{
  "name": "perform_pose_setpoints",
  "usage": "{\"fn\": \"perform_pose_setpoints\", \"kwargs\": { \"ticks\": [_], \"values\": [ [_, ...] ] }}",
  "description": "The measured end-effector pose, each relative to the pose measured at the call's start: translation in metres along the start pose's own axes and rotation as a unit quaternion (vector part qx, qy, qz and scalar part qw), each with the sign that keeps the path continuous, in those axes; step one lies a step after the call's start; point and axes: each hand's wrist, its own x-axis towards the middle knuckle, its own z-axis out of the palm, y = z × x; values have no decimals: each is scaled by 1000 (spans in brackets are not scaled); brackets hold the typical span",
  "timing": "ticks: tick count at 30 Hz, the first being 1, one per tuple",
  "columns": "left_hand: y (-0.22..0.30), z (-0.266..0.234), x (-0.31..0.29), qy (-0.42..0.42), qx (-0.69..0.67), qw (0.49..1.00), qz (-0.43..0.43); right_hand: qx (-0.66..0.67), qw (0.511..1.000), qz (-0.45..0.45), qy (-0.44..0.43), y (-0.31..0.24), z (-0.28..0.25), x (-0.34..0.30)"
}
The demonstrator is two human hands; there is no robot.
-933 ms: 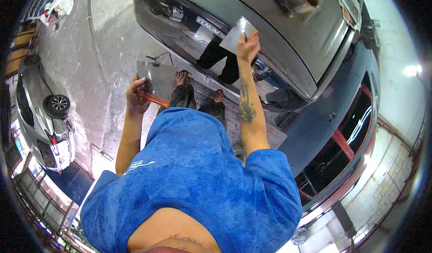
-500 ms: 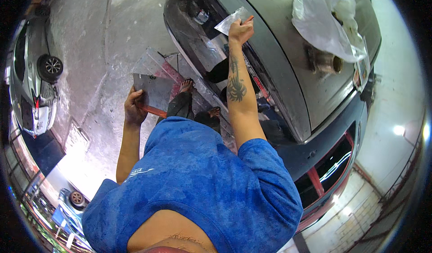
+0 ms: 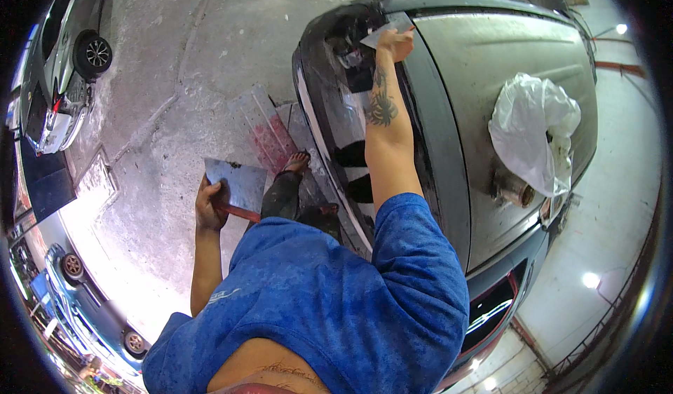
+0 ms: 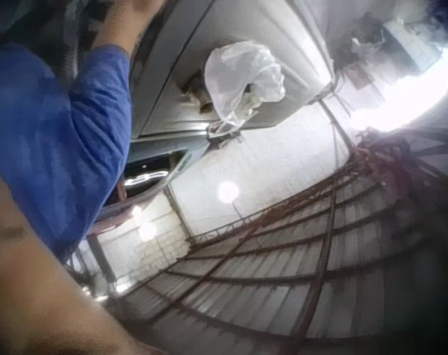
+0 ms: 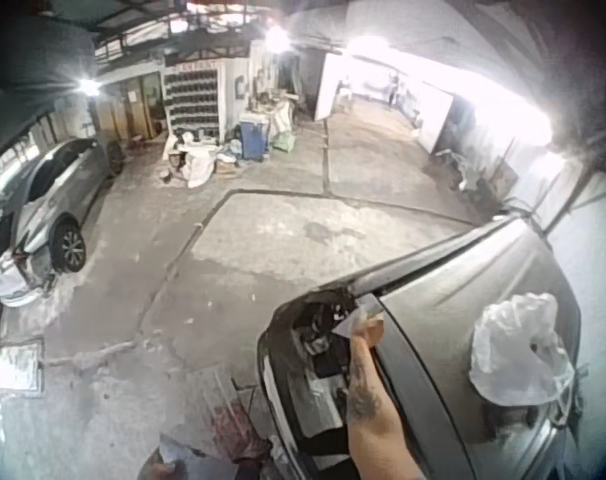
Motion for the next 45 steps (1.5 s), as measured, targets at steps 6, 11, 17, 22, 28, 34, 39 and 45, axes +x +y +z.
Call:
{"fn": "perform_pose_setpoints", "kwargs": {
  "ticks": [6, 11, 17, 22, 28, 34, 39, 45],
  "values": [
    [-5, -11, -1, 30, -28, 999, 4, 39, 999, -19, 30, -1, 9, 15],
    [-12, -10, 8, 30, -44, 998, -32, 55, 992, -38, 110, 36, -6, 4],
    [-9, -5, 17, -12, -20, 998, -54, 6, 996, 71, 52, 20, 45, 37],
    [-2, 5, 20, -18, -12, 998, -51, 192, 960, 204, 29, -5, 43, 53],
    [0, 38, 40, -63, -1, 996, -61, 447, 878, 96, -140, -26, -101, -19],
    [5, 82, 65, -151, 37, 985, -69, 345, 800, -380, -312, -53, -265, -133],
    [5, 112, 59, -257, 18, 965, -54, 268, 718, -534, -357, -55, -337, -168],
    [-8, 126, 28, -326, 32, 936, -131, 254, 765, -478, -348, -3, -389, -171]
  ]
}}
